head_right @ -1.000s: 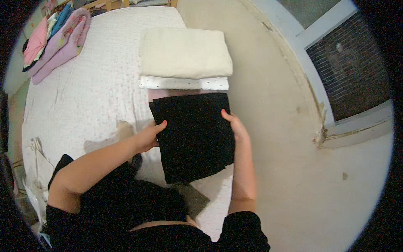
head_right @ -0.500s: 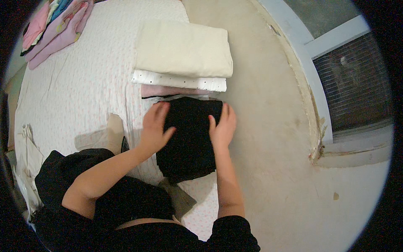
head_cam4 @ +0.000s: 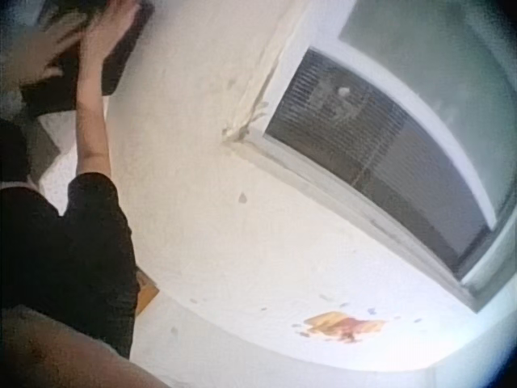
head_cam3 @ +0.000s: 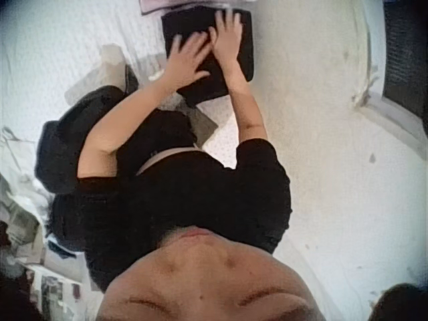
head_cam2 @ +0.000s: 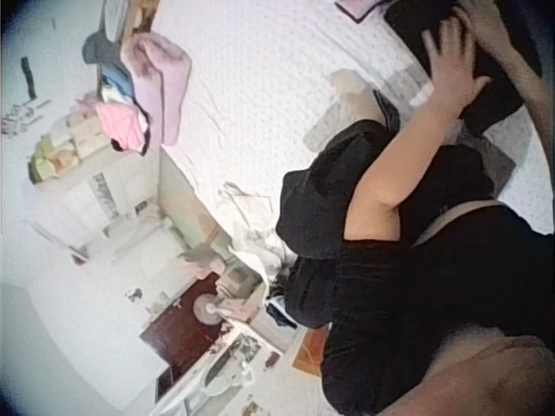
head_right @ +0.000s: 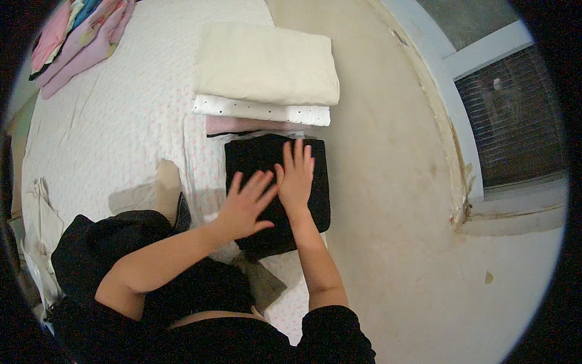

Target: The person folds multiple garments on a bed, including black pants, white shorts, and pink pants. Each item is smoothed, folded into a compact rectangle, and placed into a growing stack.

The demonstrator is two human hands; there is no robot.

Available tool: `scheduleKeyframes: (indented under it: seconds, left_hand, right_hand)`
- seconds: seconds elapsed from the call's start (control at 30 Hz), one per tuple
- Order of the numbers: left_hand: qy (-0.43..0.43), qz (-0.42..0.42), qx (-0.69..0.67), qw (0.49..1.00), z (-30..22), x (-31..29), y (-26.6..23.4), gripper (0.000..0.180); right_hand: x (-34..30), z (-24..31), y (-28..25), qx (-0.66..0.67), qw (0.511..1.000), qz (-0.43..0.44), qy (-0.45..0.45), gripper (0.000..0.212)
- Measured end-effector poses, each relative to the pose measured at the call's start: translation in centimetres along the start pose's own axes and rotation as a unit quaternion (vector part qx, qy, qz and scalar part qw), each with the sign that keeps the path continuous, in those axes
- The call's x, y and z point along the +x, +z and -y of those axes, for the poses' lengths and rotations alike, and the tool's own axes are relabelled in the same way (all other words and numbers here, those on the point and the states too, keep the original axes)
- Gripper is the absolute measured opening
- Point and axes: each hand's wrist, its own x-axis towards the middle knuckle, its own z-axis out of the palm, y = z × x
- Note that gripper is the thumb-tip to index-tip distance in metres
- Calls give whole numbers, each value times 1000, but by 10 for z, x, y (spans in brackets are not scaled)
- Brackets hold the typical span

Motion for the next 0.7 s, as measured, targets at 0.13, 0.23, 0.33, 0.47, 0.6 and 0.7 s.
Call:
scheduleKeyframes:
  seconds: [0.13,0.23,0.33,0.47,0.6,0.7]
  left_hand:
    - [-21,147,17,989,1,-3,-1,86]
    - [10,140,20,990,23,10,-9,75]
    - [-42,124,-25,991,45,20,-45,57]
    - [-92,226,155,957,97,16,-135,33]
    - [-234,168,113,951,176,-44,-226,32]
    - [-289,35,97,952,221,-113,-264,33]
  right_hand:
    - [5,8,0,-48,996,60,47,54]
    - [17,21,-9,-21,996,19,79,45]
    - [34,68,-23,143,988,15,58,32]
    - [72,167,-31,406,912,49,26,26]
    - [123,275,-17,481,871,48,-92,32]
    - [152,361,0,506,841,85,-174,36]
